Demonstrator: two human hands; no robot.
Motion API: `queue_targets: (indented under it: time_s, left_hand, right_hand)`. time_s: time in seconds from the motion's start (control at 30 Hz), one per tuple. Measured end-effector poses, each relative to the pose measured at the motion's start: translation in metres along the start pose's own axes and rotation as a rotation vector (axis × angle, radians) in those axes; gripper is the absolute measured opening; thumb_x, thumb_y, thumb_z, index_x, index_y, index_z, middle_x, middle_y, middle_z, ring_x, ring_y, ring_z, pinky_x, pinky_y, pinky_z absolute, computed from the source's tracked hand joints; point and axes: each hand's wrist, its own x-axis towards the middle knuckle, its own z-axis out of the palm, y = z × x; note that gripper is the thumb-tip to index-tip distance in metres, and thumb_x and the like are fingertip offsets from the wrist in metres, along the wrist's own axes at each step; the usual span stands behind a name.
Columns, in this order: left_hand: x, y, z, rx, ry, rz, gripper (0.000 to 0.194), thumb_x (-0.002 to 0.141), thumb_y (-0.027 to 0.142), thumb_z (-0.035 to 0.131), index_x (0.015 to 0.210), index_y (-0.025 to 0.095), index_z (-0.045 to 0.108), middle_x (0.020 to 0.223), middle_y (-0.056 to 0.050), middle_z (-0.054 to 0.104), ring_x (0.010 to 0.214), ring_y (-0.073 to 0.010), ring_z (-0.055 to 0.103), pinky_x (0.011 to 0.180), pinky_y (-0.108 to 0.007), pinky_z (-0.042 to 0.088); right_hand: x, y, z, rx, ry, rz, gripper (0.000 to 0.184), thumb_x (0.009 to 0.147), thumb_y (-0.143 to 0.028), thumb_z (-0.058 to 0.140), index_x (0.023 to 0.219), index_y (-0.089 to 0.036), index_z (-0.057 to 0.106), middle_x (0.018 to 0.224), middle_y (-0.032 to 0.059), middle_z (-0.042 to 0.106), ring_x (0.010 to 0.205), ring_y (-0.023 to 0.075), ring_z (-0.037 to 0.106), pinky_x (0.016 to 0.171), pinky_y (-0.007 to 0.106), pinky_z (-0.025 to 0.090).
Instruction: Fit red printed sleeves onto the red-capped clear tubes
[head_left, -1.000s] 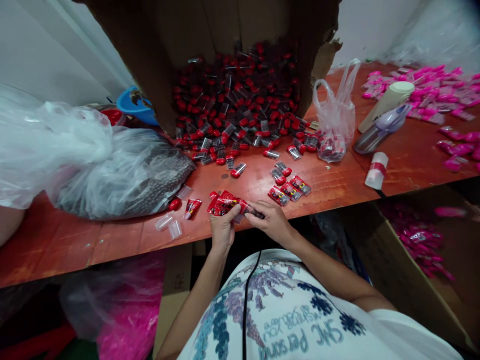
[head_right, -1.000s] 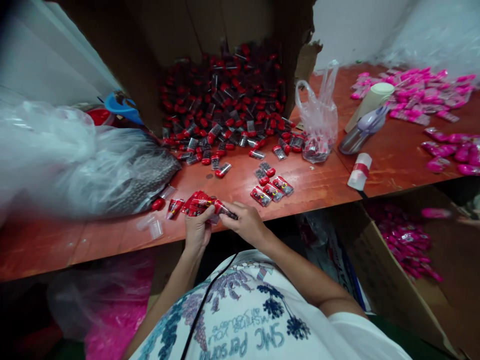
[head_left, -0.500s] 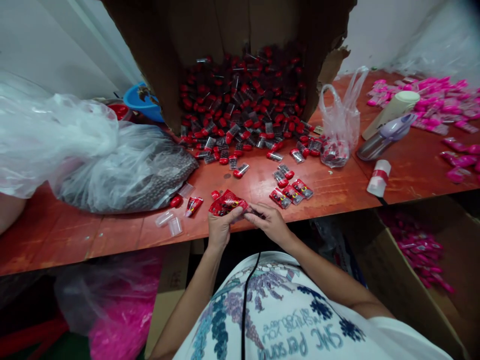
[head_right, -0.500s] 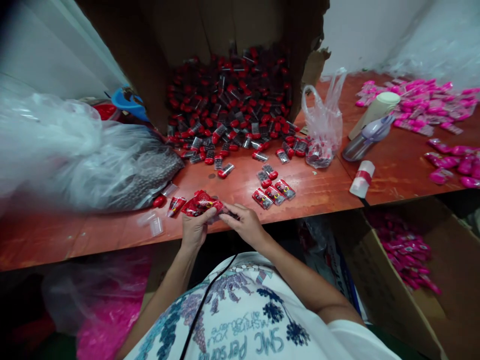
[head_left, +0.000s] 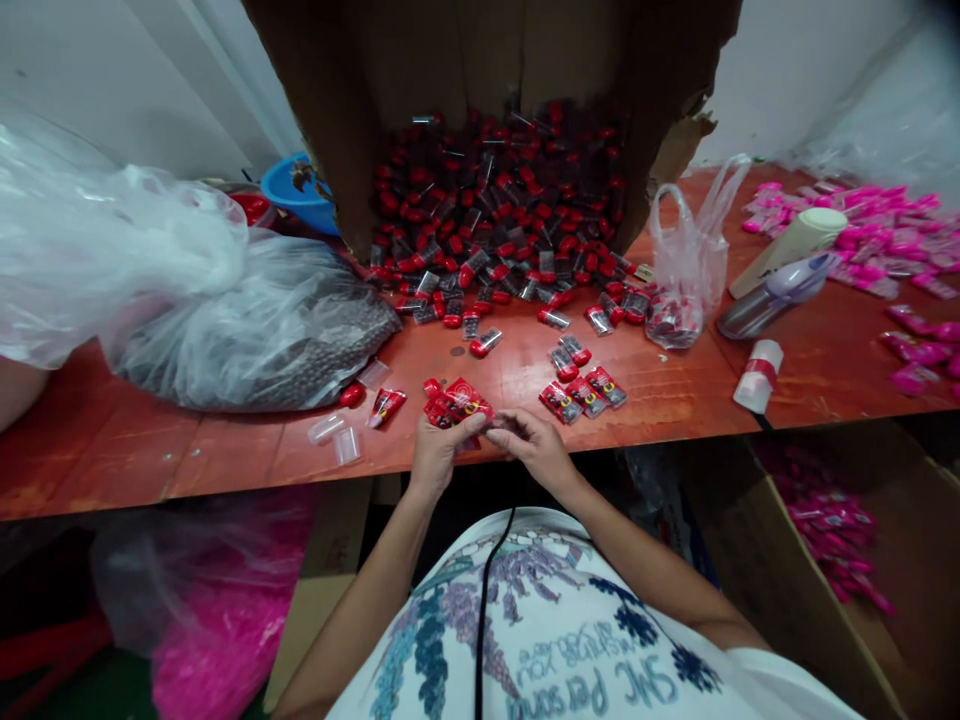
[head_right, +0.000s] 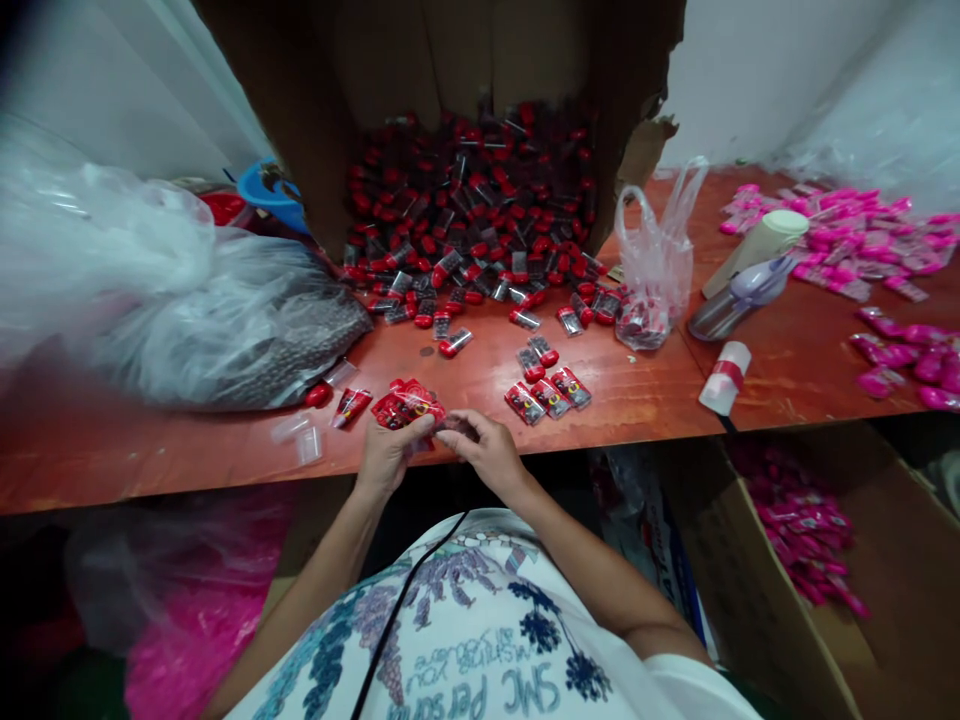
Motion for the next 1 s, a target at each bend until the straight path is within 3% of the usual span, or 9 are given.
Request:
queue_targets:
  time_s: [0.1, 0.2, 0.37, 0.53, 0.6, 0.7, 0.8, 1.0]
  left_hand:
    - [0.004, 0.003, -0.004, -0.067, -0.066, -0.065, 0.047, 0.049, 0.014, 0.083, 0.094, 0.016, 0.069, 0.079, -0.004, 0.071, 0.066, -0.0176, 0.066, 0.064, -0.029, 0.053]
    - [0.004, 0.000, -0.004, -0.069, -0.063, -0.051, 0.057, 0.051, 0.013, 0.082, 0.105, 0.018, 0.066, 0.084, -0.003, 0.071, 0.070, -0.0169, 0.067, 0.066, -0.027, 0.053]
    - [0.002, -0.007, 0.000, 0.002, 0.017, 0.066, 0.050, 0.051, 0.013, 0.082, 0.098, 0.016, 0.067, 0.078, -0.002, 0.070, 0.066, -0.0139, 0.065, 0.064, -0.023, 0.051]
    - [0.001, -0.005, 0.004, -0.022, 0.003, 0.058, 0.034, 0.053, 0.014, 0.082, 0.084, 0.014, 0.068, 0.073, -0.002, 0.069, 0.064, -0.0145, 0.064, 0.062, -0.024, 0.052]
    - [0.001, -0.003, 0.006, -0.070, -0.025, 0.023, 0.030, 0.054, 0.014, 0.081, 0.081, 0.014, 0.068, 0.074, -0.004, 0.070, 0.065, -0.0155, 0.065, 0.064, -0.026, 0.052]
    - [0.000, -0.004, 0.006, -0.130, -0.031, -0.001, 0.035, 0.053, 0.013, 0.082, 0.086, 0.015, 0.068, 0.081, -0.005, 0.071, 0.069, -0.0166, 0.066, 0.068, -0.027, 0.053]
    - [0.001, -0.005, 0.006, -0.177, -0.022, -0.013, 0.032, 0.056, 0.017, 0.081, 0.085, 0.015, 0.067, 0.079, -0.004, 0.071, 0.067, -0.0164, 0.066, 0.066, -0.027, 0.053]
    - [0.001, -0.007, 0.010, -0.225, 0.079, -0.034, 0.024, 0.058, 0.019, 0.080, 0.075, 0.013, 0.064, 0.067, 0.001, 0.065, 0.055, -0.0108, 0.061, 0.057, -0.022, 0.050]
  right_hand:
    - [0.002, 0.000, -0.001, 0.066, 0.022, 0.039, 0.030, 0.078, -0.043, 0.063, 0.096, -0.019, 0.061, 0.081, 0.0005, 0.064, 0.070, 0.0138, 0.059, 0.059, 0.023, 0.048]
    - [0.002, -0.003, -0.003, -0.058, 0.080, -0.072, 0.024, 0.081, -0.040, 0.062, 0.094, -0.019, 0.062, 0.085, 0.0024, 0.066, 0.076, 0.0154, 0.061, 0.070, 0.026, 0.049]
    - [0.001, -0.006, -0.007, -0.301, 0.101, -0.236, 0.020, 0.084, -0.035, 0.059, 0.098, -0.021, 0.064, 0.092, 0.0065, 0.067, 0.086, 0.0187, 0.061, 0.081, 0.031, 0.047]
    - [0.002, -0.002, -0.006, -0.101, 0.084, -0.095, 0.026, 0.082, -0.041, 0.061, 0.096, -0.020, 0.064, 0.085, 0.0029, 0.066, 0.075, 0.0155, 0.061, 0.068, 0.026, 0.049]
    - [0.001, -0.002, -0.005, -0.074, 0.104, -0.072, 0.031, 0.081, -0.040, 0.061, 0.105, -0.020, 0.062, 0.082, 0.0011, 0.064, 0.071, 0.0141, 0.059, 0.065, 0.024, 0.048]
    - [-0.001, -0.005, -0.005, -0.113, 0.119, -0.162, 0.037, 0.084, -0.035, 0.059, 0.118, -0.023, 0.058, 0.090, 0.0020, 0.066, 0.078, 0.0142, 0.060, 0.072, 0.025, 0.049]
    - [-0.002, -0.006, -0.007, -0.166, 0.125, -0.267, 0.031, 0.087, -0.032, 0.056, 0.116, -0.025, 0.061, 0.099, 0.0035, 0.067, 0.087, 0.0155, 0.062, 0.079, 0.027, 0.050]
    - [-0.005, 0.006, -0.004, -0.261, 0.163, -0.351, 0.027, 0.086, -0.029, 0.057, 0.112, -0.025, 0.061, 0.095, 0.0022, 0.068, 0.081, 0.0153, 0.063, 0.077, 0.028, 0.051]
